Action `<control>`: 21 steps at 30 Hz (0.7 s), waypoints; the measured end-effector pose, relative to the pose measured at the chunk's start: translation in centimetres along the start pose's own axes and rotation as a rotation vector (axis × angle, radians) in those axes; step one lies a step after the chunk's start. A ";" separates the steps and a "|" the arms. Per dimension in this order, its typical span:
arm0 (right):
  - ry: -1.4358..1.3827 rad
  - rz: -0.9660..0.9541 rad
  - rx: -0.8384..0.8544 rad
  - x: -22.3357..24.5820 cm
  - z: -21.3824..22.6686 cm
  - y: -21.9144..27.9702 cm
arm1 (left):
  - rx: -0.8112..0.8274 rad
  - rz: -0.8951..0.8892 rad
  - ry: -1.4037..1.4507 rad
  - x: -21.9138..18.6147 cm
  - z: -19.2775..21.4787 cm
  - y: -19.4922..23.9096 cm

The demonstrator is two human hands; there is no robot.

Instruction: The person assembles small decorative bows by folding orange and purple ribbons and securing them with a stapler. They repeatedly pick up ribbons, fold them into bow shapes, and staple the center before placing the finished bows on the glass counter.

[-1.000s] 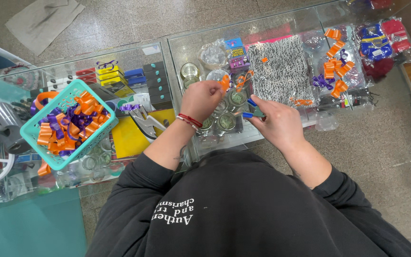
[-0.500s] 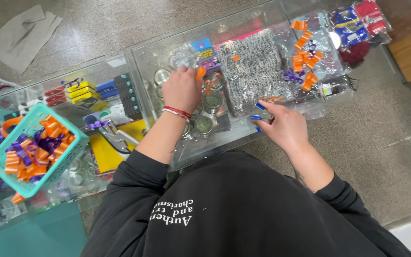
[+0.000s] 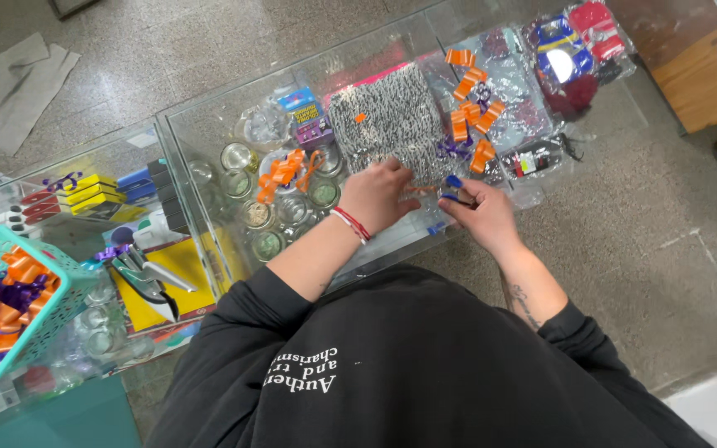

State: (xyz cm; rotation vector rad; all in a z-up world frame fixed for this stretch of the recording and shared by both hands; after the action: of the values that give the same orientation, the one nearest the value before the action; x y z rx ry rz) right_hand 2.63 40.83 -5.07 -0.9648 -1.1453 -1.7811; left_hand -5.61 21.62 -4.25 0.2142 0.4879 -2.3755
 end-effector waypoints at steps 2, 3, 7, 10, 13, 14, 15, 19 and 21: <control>-0.069 0.005 0.052 -0.9 0.1 -0.7 | 0.024 0.000 -0.015 0.0 -1.5 -0.2; -0.100 -0.022 0.089 -1.9 0.1 -1.3 | 0.034 0.016 0.020 0.2 -2.0 -0.3; -0.120 -0.006 0.251 -1.0 -0.2 -2.4 | 0.054 0.059 0.155 0.2 -0.9 -0.5; -0.219 0.168 0.388 -1.1 -1.1 -3.2 | 0.064 0.019 0.168 -0.1 0.2 -0.3; -0.249 0.181 0.413 -4.0 -2.0 -5.9 | 0.099 0.153 0.219 0.1 1.6 -0.1; -0.242 0.187 0.431 -3.7 -2.0 -6.1 | 0.088 0.169 0.214 0.3 2.2 0.0; -0.210 0.237 0.418 -3.2 -2.0 -6.3 | 0.068 0.294 0.397 0.9 2.6 0.3; 0.128 0.557 0.274 2.8 -2.3 -3.9 | -0.030 0.730 1.216 2.6 1.3 2.7; 0.179 0.758 0.257 6.5 -3.3 -1.6 | -0.068 0.788 1.313 2.2 1.6 3.7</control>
State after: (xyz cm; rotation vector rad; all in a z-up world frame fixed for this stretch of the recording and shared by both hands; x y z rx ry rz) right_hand -1.98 36.84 -0.75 -0.8985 -0.7271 -1.0553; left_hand -4.84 17.06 -4.50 1.6189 0.8340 -1.1808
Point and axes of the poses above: each hand's wrist, its own y-axis away from the middle knuckle, its own z-axis out of the back of the hand, x = y × z, the point moved 5 cm from there along -y, towards the middle knuckle, and after that the axes turned 8 degrees about -z, right-handed, at the moved point
